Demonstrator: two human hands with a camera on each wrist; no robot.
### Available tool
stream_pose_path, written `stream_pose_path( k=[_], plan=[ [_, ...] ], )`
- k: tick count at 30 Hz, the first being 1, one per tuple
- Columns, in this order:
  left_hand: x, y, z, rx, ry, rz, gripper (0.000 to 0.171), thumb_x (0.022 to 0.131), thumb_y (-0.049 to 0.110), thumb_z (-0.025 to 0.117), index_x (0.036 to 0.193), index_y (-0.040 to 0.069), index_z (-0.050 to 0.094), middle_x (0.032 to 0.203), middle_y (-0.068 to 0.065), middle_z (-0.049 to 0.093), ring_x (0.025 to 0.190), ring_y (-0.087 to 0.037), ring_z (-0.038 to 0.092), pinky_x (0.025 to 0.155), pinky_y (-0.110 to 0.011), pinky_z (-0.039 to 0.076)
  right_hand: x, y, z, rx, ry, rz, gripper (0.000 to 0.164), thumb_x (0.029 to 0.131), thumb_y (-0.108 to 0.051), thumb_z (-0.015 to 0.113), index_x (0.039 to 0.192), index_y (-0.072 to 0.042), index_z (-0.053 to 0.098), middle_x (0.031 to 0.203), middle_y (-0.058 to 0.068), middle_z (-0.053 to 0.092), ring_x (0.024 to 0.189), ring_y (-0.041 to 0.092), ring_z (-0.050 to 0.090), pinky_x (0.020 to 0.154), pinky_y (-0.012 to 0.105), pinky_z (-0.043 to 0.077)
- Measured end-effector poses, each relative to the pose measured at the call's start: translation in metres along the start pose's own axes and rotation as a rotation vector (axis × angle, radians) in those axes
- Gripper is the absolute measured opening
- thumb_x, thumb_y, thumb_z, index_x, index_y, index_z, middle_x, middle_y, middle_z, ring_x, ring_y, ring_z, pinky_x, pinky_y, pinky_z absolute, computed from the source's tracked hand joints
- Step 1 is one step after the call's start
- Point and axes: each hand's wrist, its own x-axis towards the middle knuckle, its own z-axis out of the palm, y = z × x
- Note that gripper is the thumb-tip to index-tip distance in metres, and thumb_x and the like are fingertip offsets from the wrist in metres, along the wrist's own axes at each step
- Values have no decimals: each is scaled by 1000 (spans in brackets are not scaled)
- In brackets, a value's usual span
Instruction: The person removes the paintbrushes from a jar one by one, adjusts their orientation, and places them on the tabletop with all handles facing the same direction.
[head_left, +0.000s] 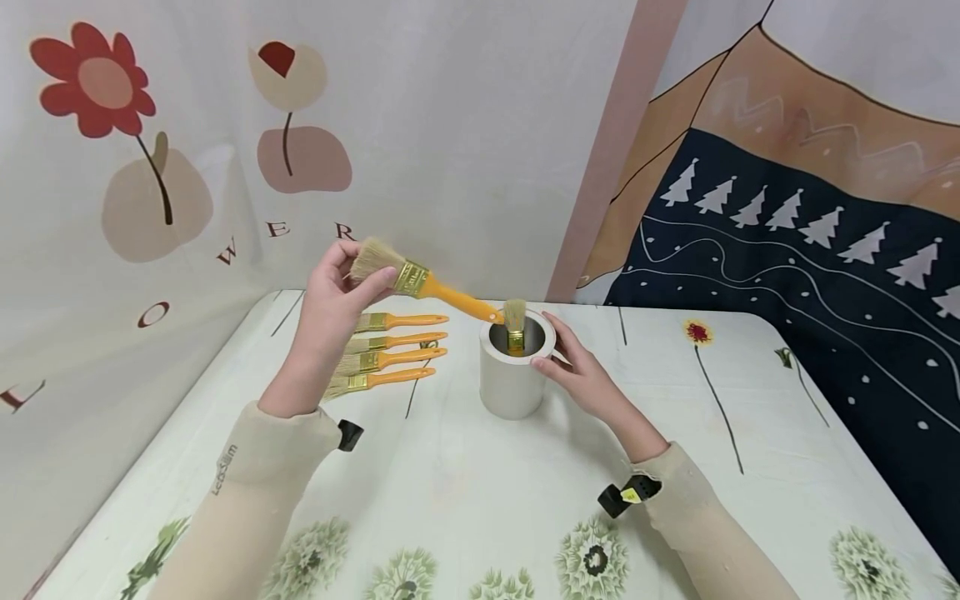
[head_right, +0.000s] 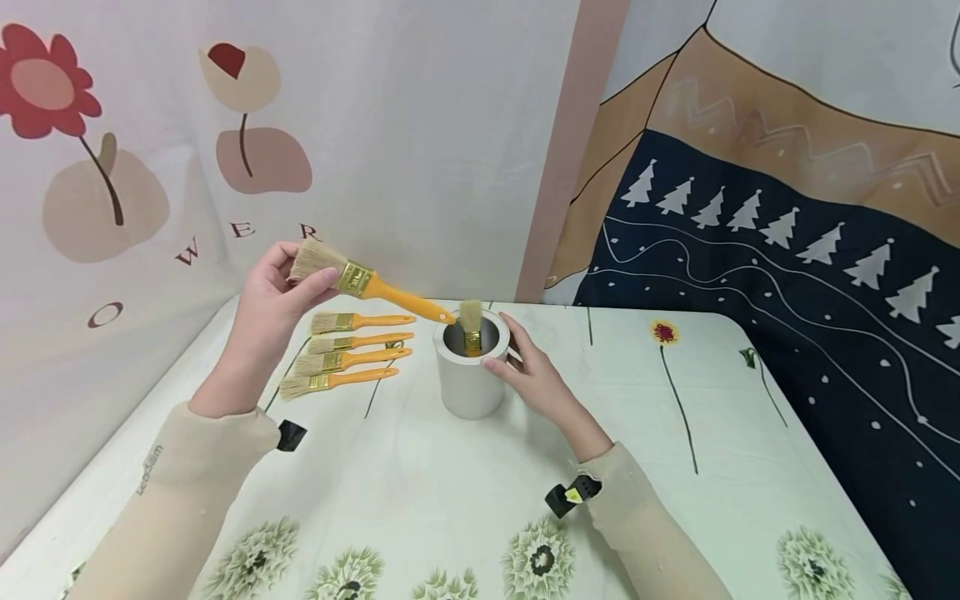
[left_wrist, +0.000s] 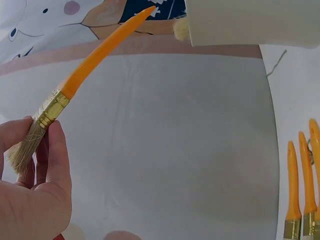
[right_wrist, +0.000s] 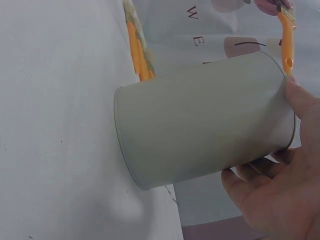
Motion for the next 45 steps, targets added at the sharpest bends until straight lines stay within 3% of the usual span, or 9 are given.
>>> stream_pose_path(
  k=[14, 21, 24, 31, 37, 45],
  plan=[
    [-11, -23, -37, -117, 58, -59, 30, 92, 9, 70, 110, 16, 47, 105, 1, 58, 92, -6, 65, 80, -17, 60, 0, 3, 0, 1, -1, -18, 73, 102, -22, 58, 161, -16, 14, 166, 13, 22, 152, 36, 24, 121, 51, 30],
    [-17, -36, -51, -129, 34, -82, 44, 94, 6, 67, 126, 21, 42, 104, 1, 56, 84, -6, 66, 80, -19, 61, 0, 2, 0, 3, 1, -12, 73, 102, -20, 58, 161, -17, 14, 166, 12, 21, 153, 35, 24, 121, 51, 31],
    [-19, -43, -57, -73, 21, -106, 41, 95, 7, 66, 128, 23, 47, 104, 1, 54, 86, -5, 64, 80, -17, 60, 0, 1, 0, 6, -3, -9, 73, 102, -20, 58, 161, -18, 14, 166, 11, 20, 153, 34, 23, 121, 51, 31],
    [-22, -57, -69, 52, -43, -193, 21, 96, 11, 65, 112, 18, 53, 108, 3, 49, 93, -4, 62, 82, -17, 59, 0, 1, -1, 4, 1, -3, 73, 102, -21, 58, 161, -18, 14, 166, 10, 21, 153, 34, 24, 121, 51, 31],
    [-25, -64, -76, 214, -104, -284, 19, 100, 16, 61, 114, 16, 49, 109, 3, 45, 96, -2, 59, 85, -17, 59, 0, 0, 0, -1, 0, 5, 74, 102, -22, 59, 161, -19, 14, 166, 11, 21, 153, 34, 24, 121, 50, 32],
    [-27, -78, -85, 316, -173, -378, 25, 101, 16, 58, 116, 2, 43, 110, -4, 42, 93, 2, 59, 87, -23, 60, 1, 2, 0, 6, -4, -5, 73, 102, -20, 57, 161, -19, 14, 166, 10, 21, 153, 33, 24, 122, 50, 31]
  ],
)
